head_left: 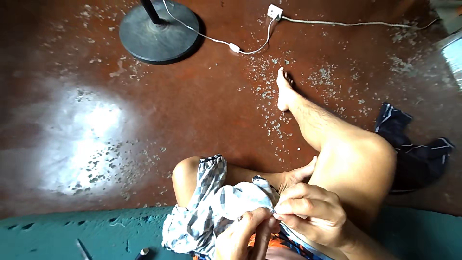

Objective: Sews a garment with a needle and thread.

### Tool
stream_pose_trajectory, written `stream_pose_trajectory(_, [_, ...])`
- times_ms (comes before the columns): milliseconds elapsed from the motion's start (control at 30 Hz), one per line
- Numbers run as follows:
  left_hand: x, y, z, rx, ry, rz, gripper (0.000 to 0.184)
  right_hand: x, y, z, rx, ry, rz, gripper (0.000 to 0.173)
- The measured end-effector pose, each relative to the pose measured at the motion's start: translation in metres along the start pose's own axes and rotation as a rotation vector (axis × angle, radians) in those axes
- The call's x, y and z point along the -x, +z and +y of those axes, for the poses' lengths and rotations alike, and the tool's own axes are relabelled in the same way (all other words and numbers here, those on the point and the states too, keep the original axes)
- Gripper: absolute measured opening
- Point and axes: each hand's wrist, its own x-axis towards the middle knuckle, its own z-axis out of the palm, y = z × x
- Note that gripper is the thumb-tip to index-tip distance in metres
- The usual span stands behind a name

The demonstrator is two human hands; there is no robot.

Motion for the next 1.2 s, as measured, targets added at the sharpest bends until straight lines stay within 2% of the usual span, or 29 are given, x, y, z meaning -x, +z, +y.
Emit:
stream_pose_trajectory(333, [0.000,-0.003,-0.003,0.026,0.012,0.027,0.019,0.003,-0.001,0.001,0.204,-0.142,-0.049,0.007])
stream_pose_trajectory(500, [-0.015,-0.023,-0.004,-0.145,0.086,0.007,0.042,0.003,0.000,0.003,0.171,-0.131,-0.036,0.006])
stream_pose_trajectory(667, [-0.036,-0.036,-0.006,0.045,-0.006,-0.135,0.029,0.001,-0.003,0.003,0.150,-0.124,-0.061,0.009])
stream_pose_trajectory(833, [-0.045,-0.034,-0.006,0.134,-0.016,-0.220,0.018,0.000,-0.002,0.003,0.160,-0.150,-0.059,0.009])
stream_pose_trajectory(1067, [-0.050,-0.036,-0.002,0.153,-0.002,-0.175,0.012,-0.001,-0.004,0.004,0.160,-0.163,-0.066,0.006])
stream_pose_trajectory(1200, [-0.050,-0.037,-0.001,0.163,-0.008,-0.192,0.016,-0.002,-0.004,0.003,0.152,-0.163,-0.065,0.006])
